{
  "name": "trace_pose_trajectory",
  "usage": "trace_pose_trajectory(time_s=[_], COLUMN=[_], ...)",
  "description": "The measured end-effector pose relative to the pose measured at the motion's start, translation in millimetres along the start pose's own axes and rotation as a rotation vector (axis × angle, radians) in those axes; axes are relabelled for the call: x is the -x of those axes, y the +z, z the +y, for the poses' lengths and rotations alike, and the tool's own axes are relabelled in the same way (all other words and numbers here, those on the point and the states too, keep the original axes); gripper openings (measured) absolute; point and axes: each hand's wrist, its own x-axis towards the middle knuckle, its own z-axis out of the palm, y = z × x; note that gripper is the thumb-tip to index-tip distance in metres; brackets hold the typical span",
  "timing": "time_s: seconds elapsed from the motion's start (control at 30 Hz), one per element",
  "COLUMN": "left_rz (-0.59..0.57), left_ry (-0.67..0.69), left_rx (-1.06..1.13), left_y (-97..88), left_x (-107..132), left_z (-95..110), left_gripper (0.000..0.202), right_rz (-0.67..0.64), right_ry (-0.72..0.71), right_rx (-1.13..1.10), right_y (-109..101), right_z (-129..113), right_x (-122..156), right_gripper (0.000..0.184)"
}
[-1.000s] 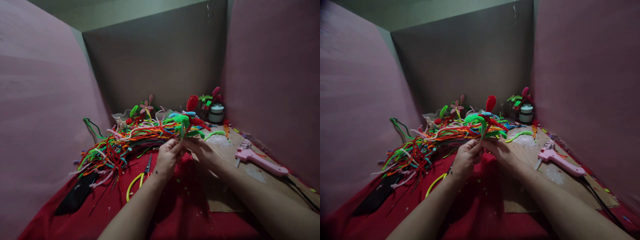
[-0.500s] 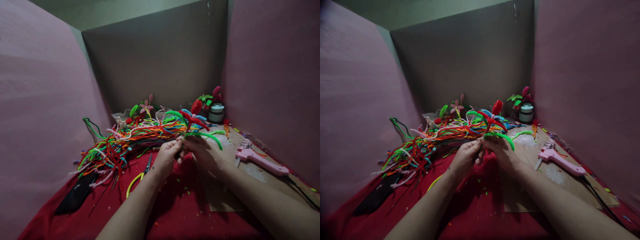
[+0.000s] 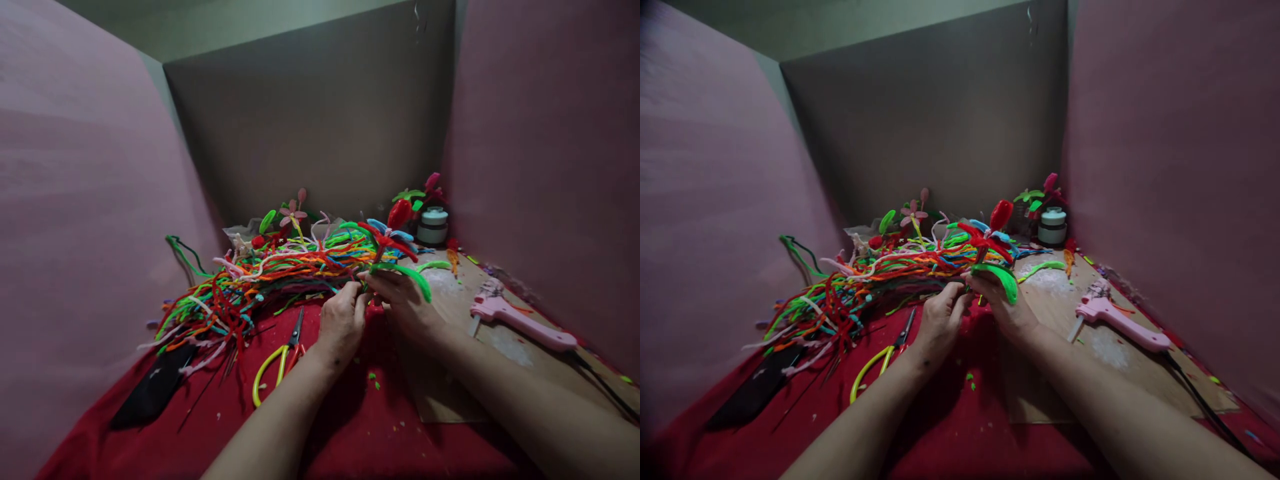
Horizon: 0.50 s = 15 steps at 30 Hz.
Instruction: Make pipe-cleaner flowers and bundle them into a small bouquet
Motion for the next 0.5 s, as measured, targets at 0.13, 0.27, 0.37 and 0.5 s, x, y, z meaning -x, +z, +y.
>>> trace_pose_trajectory(time_s=[0.13, 0.27, 0.37, 0.5], left_rz=[-0.007, -0.061, -0.138, -0.224], left_ry=[-0.064, -0.204, -0.315, -0.421], left_rx=[0.108, 0.342, 0.529, 0.837], left_y=[1.9, 3.7, 3.6, 0.6], left_x=[-0.5, -3.2, -4.9, -5.1], left_z=[0.9, 4.1, 5.8, 6.8], left_gripper=[0.014, 0.021, 0.027, 0.027], right_rz=[-0.018, -0.036, -0.015, -0.041], right_ry=[-0.055, -0.090, -0.044, -0.004], right_rx=[0.081, 0.156, 0.215, 0.172], right_y=[1.8, 2.7, 3.0, 3.0], right_z=[0.3, -6.1, -9.0, -6.9], right_x=[-1.5, -0.1, 1.1, 1.4], right_gripper=[0.015, 0.017, 0.023, 0.029])
